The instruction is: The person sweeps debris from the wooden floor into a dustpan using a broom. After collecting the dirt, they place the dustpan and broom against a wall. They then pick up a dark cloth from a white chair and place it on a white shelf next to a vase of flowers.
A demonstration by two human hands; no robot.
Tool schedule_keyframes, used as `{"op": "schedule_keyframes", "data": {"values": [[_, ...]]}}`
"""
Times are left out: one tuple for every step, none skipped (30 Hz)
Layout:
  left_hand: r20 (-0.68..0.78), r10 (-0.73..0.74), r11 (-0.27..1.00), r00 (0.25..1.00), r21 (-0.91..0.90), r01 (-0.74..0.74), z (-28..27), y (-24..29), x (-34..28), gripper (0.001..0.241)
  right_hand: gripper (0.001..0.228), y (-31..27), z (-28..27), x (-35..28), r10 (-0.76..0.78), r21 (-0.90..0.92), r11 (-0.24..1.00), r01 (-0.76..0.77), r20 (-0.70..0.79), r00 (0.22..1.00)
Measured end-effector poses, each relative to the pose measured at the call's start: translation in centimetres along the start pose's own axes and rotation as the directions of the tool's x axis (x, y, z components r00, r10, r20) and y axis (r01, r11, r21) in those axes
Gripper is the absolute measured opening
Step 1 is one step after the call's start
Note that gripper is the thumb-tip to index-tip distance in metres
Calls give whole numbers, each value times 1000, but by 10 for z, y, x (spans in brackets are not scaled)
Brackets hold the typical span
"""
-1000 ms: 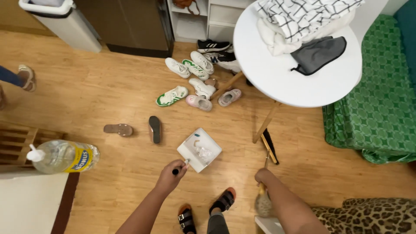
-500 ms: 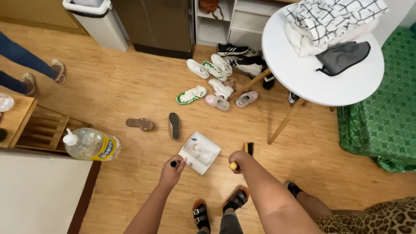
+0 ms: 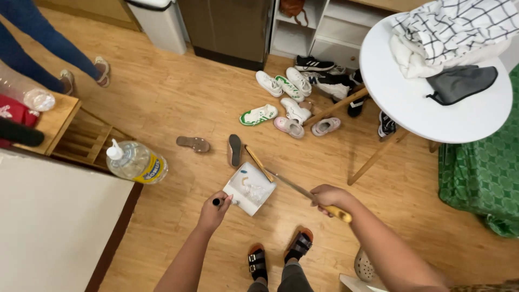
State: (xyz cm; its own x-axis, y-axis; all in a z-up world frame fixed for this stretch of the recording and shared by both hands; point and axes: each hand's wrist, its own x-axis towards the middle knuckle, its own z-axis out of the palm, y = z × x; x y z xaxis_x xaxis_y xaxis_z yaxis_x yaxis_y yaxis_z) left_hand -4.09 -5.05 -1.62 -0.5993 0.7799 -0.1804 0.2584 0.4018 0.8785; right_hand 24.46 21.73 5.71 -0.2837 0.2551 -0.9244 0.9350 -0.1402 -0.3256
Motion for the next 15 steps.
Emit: {"op": "schedule_keyframes", "data": {"values": [[6, 24, 999, 1000, 23, -24, -1, -1, 0, 25, 35, -2, 0, -18, -7, -25, 1000, 6, -36, 999], [12, 48, 998, 999, 45, -48, -2, -2, 0, 25, 48, -5, -1, -36, -17, -51, 999, 13, -71, 997], [11, 42, 998, 999, 44, -42, -3, -3, 0, 25, 48, -3, -6, -40, -14, -55, 998, 10, -67, 998], [36, 13, 1000, 999, 0, -13, -3, -2, -1, 25, 49, -2, -11, -44, -12, -63, 998, 7, -81, 997], [62, -9, 999, 998, -43, 12, -2, 0, 3, 26, 50, -1, -20, -49, -13, -71, 997, 6, -99, 995], [61, -9, 999, 998, -45, 12, -1, 4, 5, 26, 50, 4, -30, -42, -13, -73, 997, 6, -99, 995], [75, -19, 999, 997, -33, 21, 0, 6, 5, 26, 51, 12, -38, -35, -17, -60, 998, 9, -138, 990], [90, -28, 999, 996, -21, 30, 1, 9, 5, 26, 52, 19, -47, -28, -22, -48, 999, 13, -176, 984], [92, -32, 999, 995, -21, 34, 2, 11, 4, 26, 52, 23, -53, -21, -18, -48, 999, 10, -173, 985], [89, -13, 999, 996, -42, 17, 3, 13, 3, 25, 42, 28, -60, -15, -20, -84, 996, 1, -225, 974], [84, 9, 998, 996, -63, -4, 4, 17, 4, 23, 34, 30, -68, -8, -27, -122, 993, -7, -277, 960], [82, 8, 998, 997, -63, -3, 5, 13, 4, 23, 34, 43, -72, 19, -27, -123, 992, -7, -276, 961], [83, -7, 1000, 997, -30, 9, 6, 10, 6, 24, 32, 55, -77, 46, -5, -58, 998, -14, -325, 946], [83, -22, 1000, 996, 4, 22, 7, 6, 8, 25, 29, 66, -82, 73, 20, 7, 1000, -19, -371, 928], [80, -20, 1000, 997, 3, 20, 4, 10, 7, 25, 29, 76, -78, 97, 16, 5, 1000, -16, -372, 928]]}}
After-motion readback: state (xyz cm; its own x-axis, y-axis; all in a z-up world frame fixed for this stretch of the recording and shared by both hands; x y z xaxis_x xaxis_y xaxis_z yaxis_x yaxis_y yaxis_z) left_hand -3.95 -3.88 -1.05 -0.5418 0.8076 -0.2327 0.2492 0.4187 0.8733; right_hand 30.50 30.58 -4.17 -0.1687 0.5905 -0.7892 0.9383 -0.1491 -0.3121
